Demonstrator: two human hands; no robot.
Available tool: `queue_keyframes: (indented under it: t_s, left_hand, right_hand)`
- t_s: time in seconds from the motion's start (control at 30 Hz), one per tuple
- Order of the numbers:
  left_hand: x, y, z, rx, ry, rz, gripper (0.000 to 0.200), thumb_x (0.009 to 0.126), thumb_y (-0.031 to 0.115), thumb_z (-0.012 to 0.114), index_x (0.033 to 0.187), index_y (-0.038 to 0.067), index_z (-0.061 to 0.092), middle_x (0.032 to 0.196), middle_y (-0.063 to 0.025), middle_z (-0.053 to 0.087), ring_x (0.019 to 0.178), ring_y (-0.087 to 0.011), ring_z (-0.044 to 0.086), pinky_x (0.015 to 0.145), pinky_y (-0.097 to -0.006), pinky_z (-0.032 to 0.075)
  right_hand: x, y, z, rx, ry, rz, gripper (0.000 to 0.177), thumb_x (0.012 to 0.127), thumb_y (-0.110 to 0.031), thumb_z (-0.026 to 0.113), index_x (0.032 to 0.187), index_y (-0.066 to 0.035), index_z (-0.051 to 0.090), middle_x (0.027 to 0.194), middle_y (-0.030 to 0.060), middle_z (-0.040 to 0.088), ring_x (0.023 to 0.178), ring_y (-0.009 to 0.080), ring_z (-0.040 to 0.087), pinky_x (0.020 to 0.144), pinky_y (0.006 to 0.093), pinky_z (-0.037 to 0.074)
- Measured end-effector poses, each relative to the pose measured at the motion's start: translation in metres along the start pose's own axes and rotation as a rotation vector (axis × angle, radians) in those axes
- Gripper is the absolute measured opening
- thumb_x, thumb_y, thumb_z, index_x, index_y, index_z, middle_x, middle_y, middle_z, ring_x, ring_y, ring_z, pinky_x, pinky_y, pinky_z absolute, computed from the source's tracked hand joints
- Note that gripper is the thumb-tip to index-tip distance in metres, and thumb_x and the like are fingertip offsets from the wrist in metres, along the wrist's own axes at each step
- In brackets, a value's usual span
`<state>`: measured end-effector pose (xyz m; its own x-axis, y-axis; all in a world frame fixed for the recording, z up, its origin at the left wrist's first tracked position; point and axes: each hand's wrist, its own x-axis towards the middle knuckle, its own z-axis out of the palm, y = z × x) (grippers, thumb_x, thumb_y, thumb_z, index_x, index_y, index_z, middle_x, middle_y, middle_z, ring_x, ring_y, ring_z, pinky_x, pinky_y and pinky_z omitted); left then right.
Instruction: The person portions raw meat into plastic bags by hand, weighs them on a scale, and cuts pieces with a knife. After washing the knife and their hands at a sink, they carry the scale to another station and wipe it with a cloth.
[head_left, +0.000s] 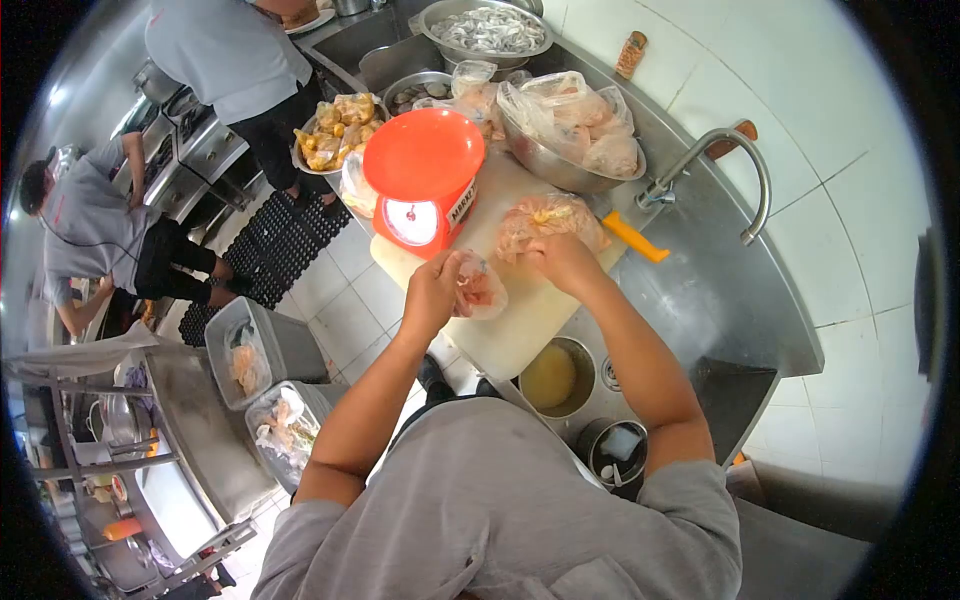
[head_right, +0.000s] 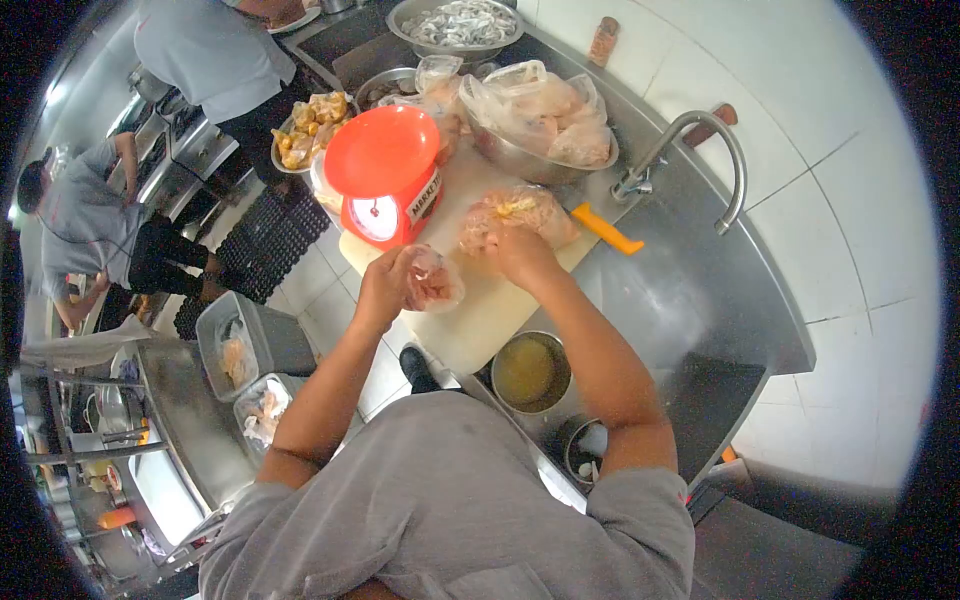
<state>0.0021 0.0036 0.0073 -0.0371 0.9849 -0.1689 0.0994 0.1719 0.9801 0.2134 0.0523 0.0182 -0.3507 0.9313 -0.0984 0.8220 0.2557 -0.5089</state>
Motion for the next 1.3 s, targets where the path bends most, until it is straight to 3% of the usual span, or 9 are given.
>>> queue_keyframes:
  t_s: [0.07,0.17,0.27,0.47,0.67,0.77,0.83,1.07,1.3]
  left_hand:
    - [0.001,-0.002,0.001,0.003,-0.001,-0.011,0.028,0.092,0.023,0.046,0.098,0.0,0.061,0.06,-0.0069,0.055,0.038,-0.0128,0.05,0.036,-0.0259,0.04]
    - [-0.003,0.007,0.005,-0.048,-0.02,-0.096,0.029,0.092,0.023,0.046,0.095,0.0,0.062,0.059,-0.0062,0.054,0.038,-0.0128,0.05,0.036,-0.0257,0.04]
    - [-0.002,0.007,0.003,-0.077,-0.025,-0.109,0.029,0.092,0.024,0.046,0.094,0.0,0.062,0.057,-0.0053,0.052,0.038,-0.0126,0.05,0.036,-0.0252,0.039]
    - [0.0,0.003,-0.009,-0.088,-0.006,-0.083,0.029,0.092,0.025,0.047,0.097,0.001,0.062,0.059,-0.0053,0.054,0.037,-0.0118,0.049,0.036,-0.0243,0.039]
    - [-0.001,-0.005,-0.021,-0.063,-0.005,-0.107,0.029,0.09,0.026,0.05,0.101,0.001,0.063,0.071,-0.0045,0.058,0.047,-0.009,0.05,0.042,-0.0232,0.041]
    - [0.0,-0.001,-0.021,-0.053,0.0,-0.097,0.029,0.09,0.025,0.052,0.101,0.001,0.063,0.075,-0.0028,0.059,0.06,-0.0082,0.053,0.052,-0.0227,0.044]
    - [0.003,-0.004,-0.018,-0.047,0.005,-0.064,0.029,0.089,0.025,0.052,0.102,0.001,0.063,0.082,-0.0044,0.061,0.068,-0.0097,0.055,0.059,-0.0233,0.046]
    - [0.002,-0.005,-0.013,-0.032,-0.022,-0.072,0.032,0.09,0.029,0.052,0.099,0.0,0.062,0.076,-0.005,0.06,0.061,-0.0093,0.054,0.051,-0.0227,0.044]
    - [-0.004,-0.001,-0.015,-0.133,-0.092,-0.161,0.028,0.092,0.026,0.049,0.097,0.002,0.062,0.063,-0.0018,0.055,0.043,-0.0077,0.046,0.04,-0.0223,0.039]
  right_hand:
    - [0.014,0.023,0.033,-0.309,0.077,0.104,0.023,0.078,-0.013,0.053,0.099,-0.004,0.06,0.091,0.015,0.062,0.085,0.0303,0.061,0.071,0.04,0.049]
    - [0.031,0.037,0.049,-0.439,0.299,-0.022,0.028,0.076,-0.016,0.054,0.103,-0.006,0.059,0.102,0.0171,0.057,0.09,0.0321,0.06,0.073,0.0411,0.049]
    - [0.056,0.048,0.056,-0.426,0.268,0.08,0.03,0.075,-0.02,0.056,0.101,-0.005,0.06,0.108,0.0183,0.053,0.093,0.0332,0.058,0.074,0.0427,0.049]
    - [0.074,0.027,0.03,-0.456,-0.102,0.118,0.031,0.073,-0.024,0.059,0.093,0.0,0.063,0.096,0.0197,0.062,0.091,0.0296,0.061,0.078,0.0406,0.049]
    - [0.06,0.04,-0.001,-0.169,-0.131,-0.111,0.036,0.07,-0.03,0.063,0.091,-0.001,0.064,0.089,0.0195,0.064,0.09,0.0293,0.061,0.078,0.0382,0.048]
    - [0.051,0.044,-0.022,-0.241,-0.152,-0.081,0.029,0.074,-0.026,0.06,0.089,-0.001,0.064,0.089,0.0197,0.064,0.09,0.0305,0.061,0.077,0.0386,0.048]
    - [0.041,0.041,-0.016,-0.362,-0.006,-0.022,0.022,0.077,-0.023,0.057,0.085,-0.004,0.065,0.088,0.0174,0.065,0.088,0.0285,0.062,0.074,0.0381,0.049]
    - [0.024,0.037,0.023,-0.792,-0.125,0.123,0.017,0.083,-0.02,0.051,0.09,-0.011,0.063,0.086,0.0063,0.067,0.079,0.0196,0.065,0.063,0.0335,0.049]
    - [0.007,0.038,0.031,-0.698,0.134,0.121,0.032,0.081,-0.027,0.056,0.1,-0.002,0.055,0.081,0.0095,0.066,0.078,0.0235,0.065,0.064,0.0333,0.049]
